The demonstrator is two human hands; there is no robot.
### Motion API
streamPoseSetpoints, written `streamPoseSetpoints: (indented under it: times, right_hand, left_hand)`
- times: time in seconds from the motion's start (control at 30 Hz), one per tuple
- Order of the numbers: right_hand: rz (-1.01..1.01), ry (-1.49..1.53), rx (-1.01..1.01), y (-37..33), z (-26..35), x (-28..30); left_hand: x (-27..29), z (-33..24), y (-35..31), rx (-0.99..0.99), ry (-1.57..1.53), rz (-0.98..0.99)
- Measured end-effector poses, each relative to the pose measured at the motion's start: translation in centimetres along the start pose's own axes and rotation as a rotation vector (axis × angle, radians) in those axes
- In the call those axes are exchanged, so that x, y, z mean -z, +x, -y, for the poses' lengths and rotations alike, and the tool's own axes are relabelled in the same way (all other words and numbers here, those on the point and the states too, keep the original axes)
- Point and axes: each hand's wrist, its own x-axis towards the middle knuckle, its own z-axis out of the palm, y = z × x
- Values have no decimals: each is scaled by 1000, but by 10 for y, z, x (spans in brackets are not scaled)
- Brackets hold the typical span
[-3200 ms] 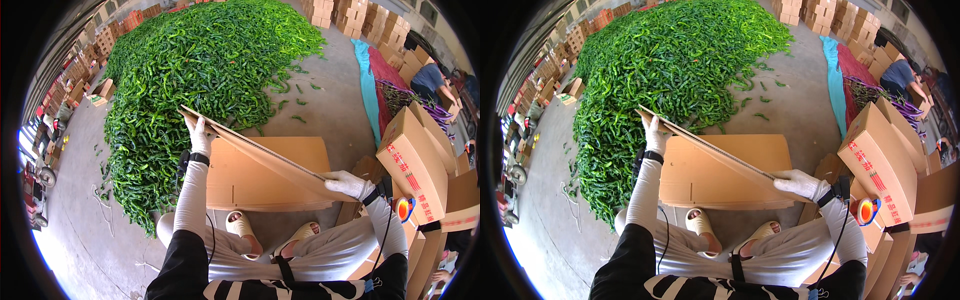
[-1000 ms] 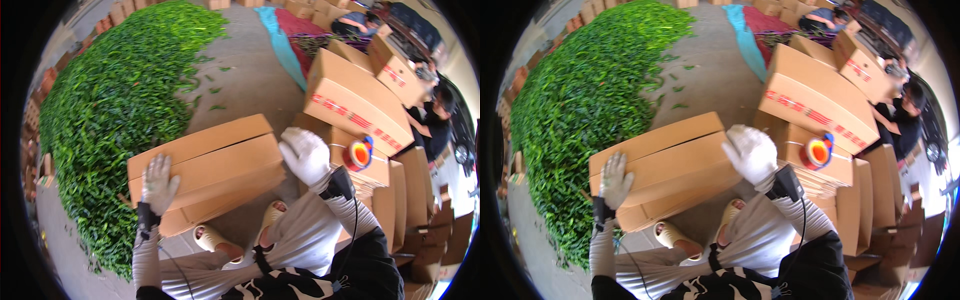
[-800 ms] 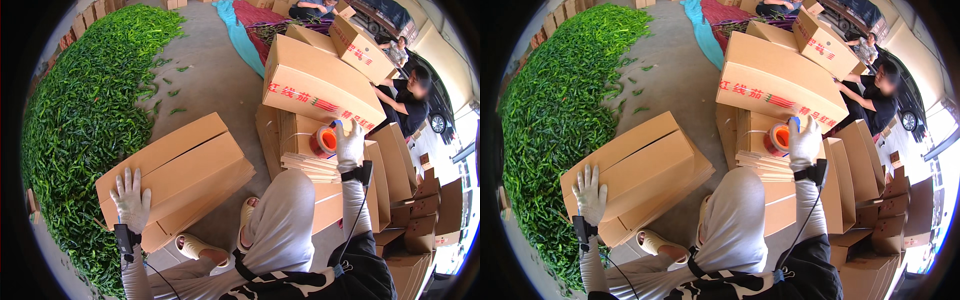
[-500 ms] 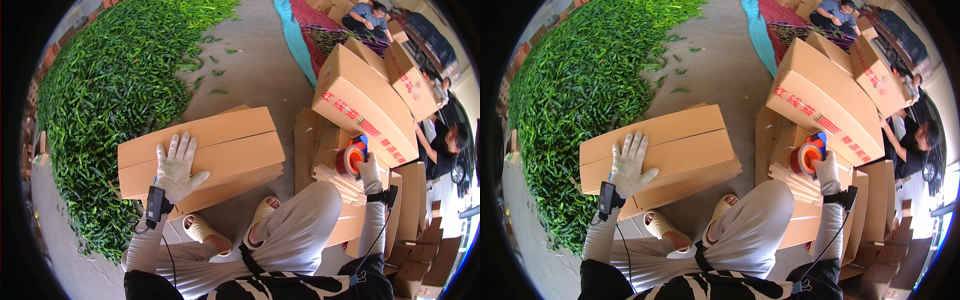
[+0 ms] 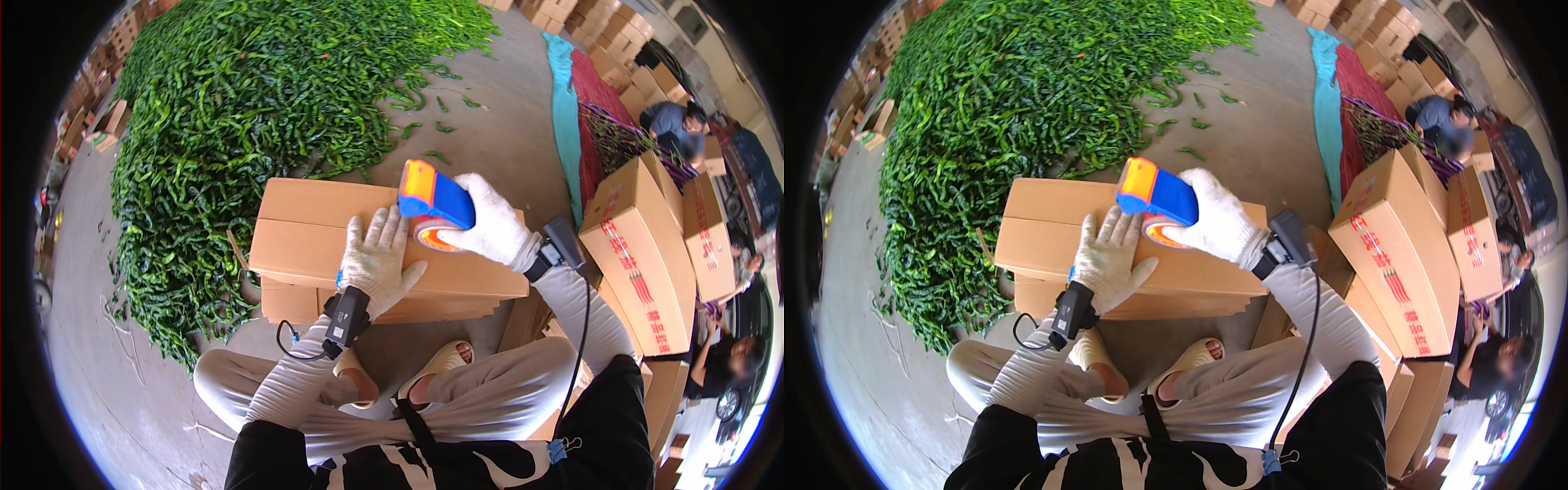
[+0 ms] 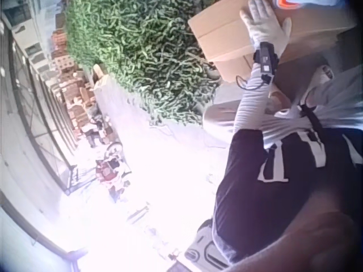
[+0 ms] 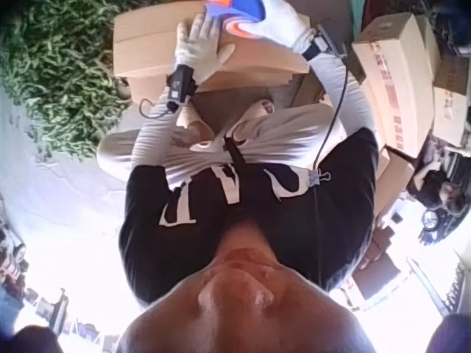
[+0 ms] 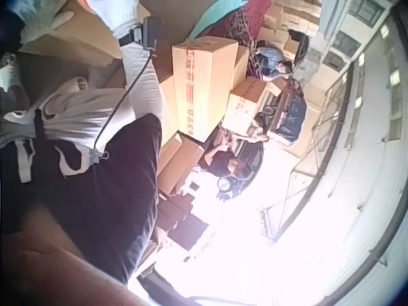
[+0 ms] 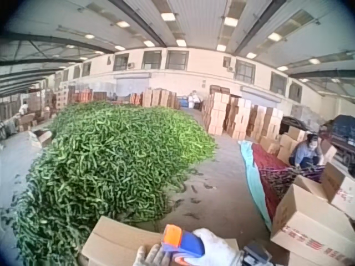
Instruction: The recorder is assembling and sealing cardboard boxes using a tape dispenser in a warehouse environment where others are sorting produce.
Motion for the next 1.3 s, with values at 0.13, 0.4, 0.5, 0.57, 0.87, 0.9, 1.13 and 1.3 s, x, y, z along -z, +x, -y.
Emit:
streamPoseSetpoints:
  times: [0.13, 0.4, 0.5, 0.57, 0.87, 0.9, 1.13, 1.3]
  right_hand:
    - [73, -18, 36, 5, 15, -1]
    - [43, -75, 58, 4, 11, -9]
    - [50, -49, 83, 6, 13, -12]
    - [47, -66, 82, 5, 16, -12]
    - [91, -162, 99, 18, 54, -4]
    - [126, -167, 78, 23, 62, -4]
    - [272, -148, 47, 37, 92, 15]
    - [359, -176, 82, 53, 87, -8]
  left_hand:
    - [1, 19, -7, 12, -175, -66]
    - [23, -16, 10, 240, -2141, -357]
    - [17, -25, 17, 263, -2205, -468]
    - [17, -27, 25, 378, -2711, -527]
    - [5, 3, 59, 796, -2465, -700]
    - [9, 12, 58, 890, -2500, -746]
    - [2, 195, 7, 688, -2265, -941]
    - [-38, 290, -26, 1064, -2241, -843]
